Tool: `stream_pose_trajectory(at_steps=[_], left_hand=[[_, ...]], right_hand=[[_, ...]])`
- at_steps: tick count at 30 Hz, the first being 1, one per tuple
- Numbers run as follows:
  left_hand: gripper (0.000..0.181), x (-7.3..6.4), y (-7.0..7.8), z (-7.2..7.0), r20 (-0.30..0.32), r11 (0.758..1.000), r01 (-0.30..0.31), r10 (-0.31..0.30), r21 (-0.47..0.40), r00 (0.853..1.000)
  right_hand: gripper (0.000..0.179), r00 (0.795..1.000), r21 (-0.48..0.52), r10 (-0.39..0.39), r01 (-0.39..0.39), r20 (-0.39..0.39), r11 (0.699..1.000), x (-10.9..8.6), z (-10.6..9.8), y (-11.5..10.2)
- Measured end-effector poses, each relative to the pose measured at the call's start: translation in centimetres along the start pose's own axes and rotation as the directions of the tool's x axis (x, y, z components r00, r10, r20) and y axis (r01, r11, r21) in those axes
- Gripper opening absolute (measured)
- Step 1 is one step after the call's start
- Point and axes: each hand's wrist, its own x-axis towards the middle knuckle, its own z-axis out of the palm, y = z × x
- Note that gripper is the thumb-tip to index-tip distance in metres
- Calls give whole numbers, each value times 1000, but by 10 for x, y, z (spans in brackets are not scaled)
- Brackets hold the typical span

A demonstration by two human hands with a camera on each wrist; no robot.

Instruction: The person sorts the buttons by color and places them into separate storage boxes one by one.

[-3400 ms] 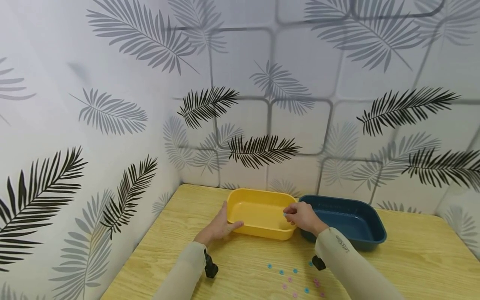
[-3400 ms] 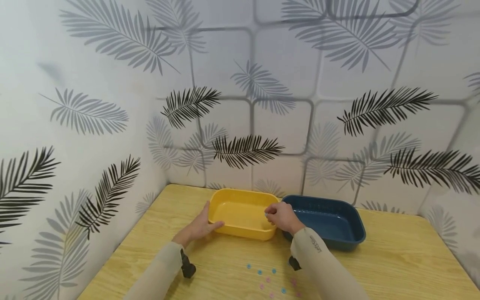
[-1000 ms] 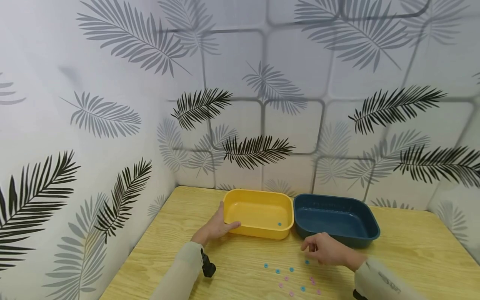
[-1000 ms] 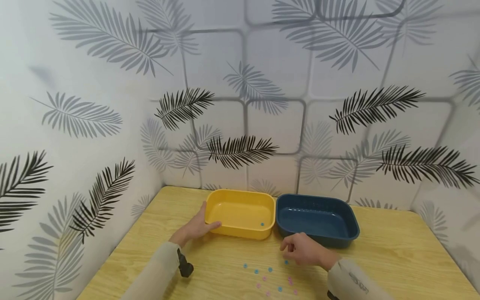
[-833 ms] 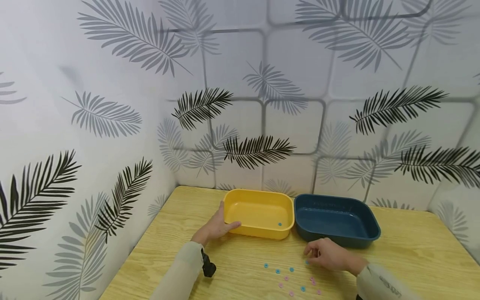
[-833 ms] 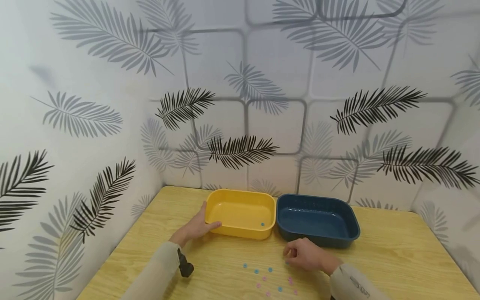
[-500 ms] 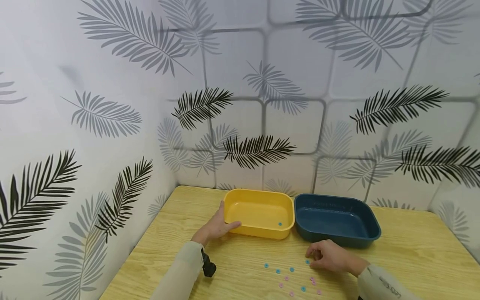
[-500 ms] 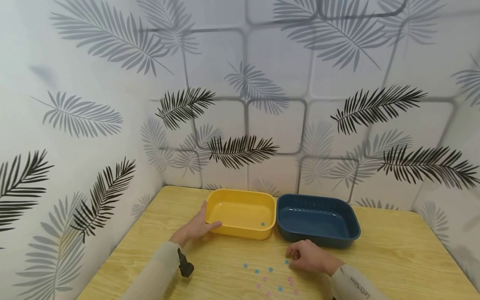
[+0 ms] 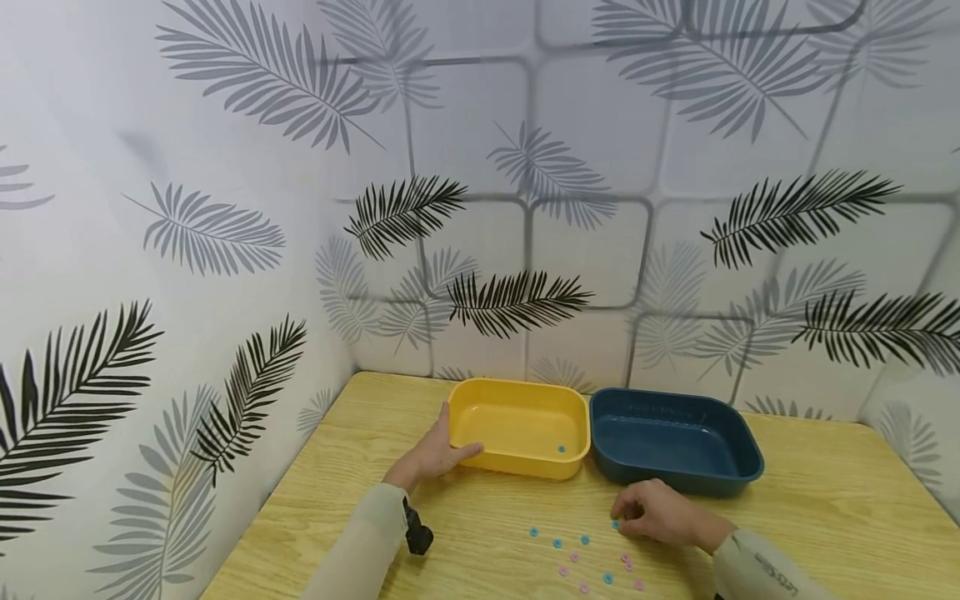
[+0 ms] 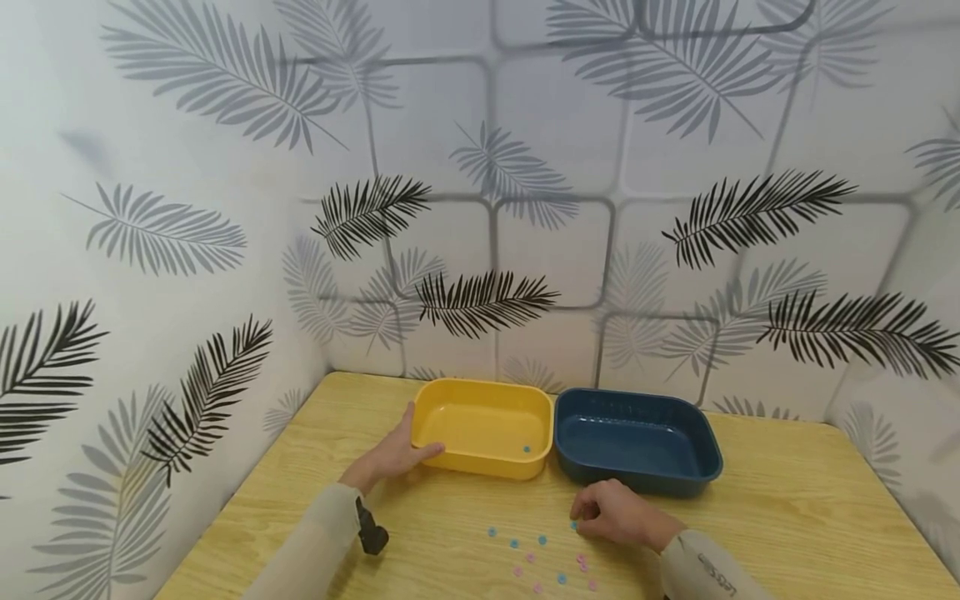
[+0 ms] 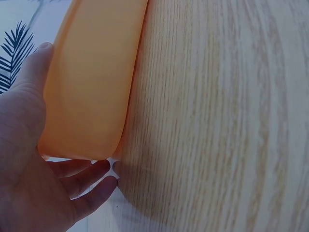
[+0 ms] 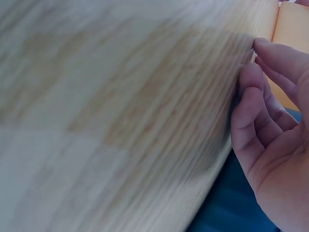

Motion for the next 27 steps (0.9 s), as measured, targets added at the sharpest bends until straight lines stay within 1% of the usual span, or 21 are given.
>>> stream_pose_trajectory(at_steps=[7, 18, 22, 27], left_hand=[[108, 2, -2, 0, -4, 1000, 4, -4, 5, 1000], [108, 3, -4, 1, -4, 1000, -12, 12, -4, 1000], [108, 2, -4, 1, -4, 1000, -20, 20, -15, 1000], [109, 1, -3, 1, -5, 1000, -15, 15, -18, 1000]], right_hand=[[6, 998, -28, -58, 57, -30, 998, 1, 0, -2], [7, 997, -27, -70, 69, -36, 997, 3, 2, -4], [8, 996, -16, -86, 86, -33, 996, 5, 2, -4], [11, 995, -20, -96, 96, -33, 995, 5, 3, -3]])
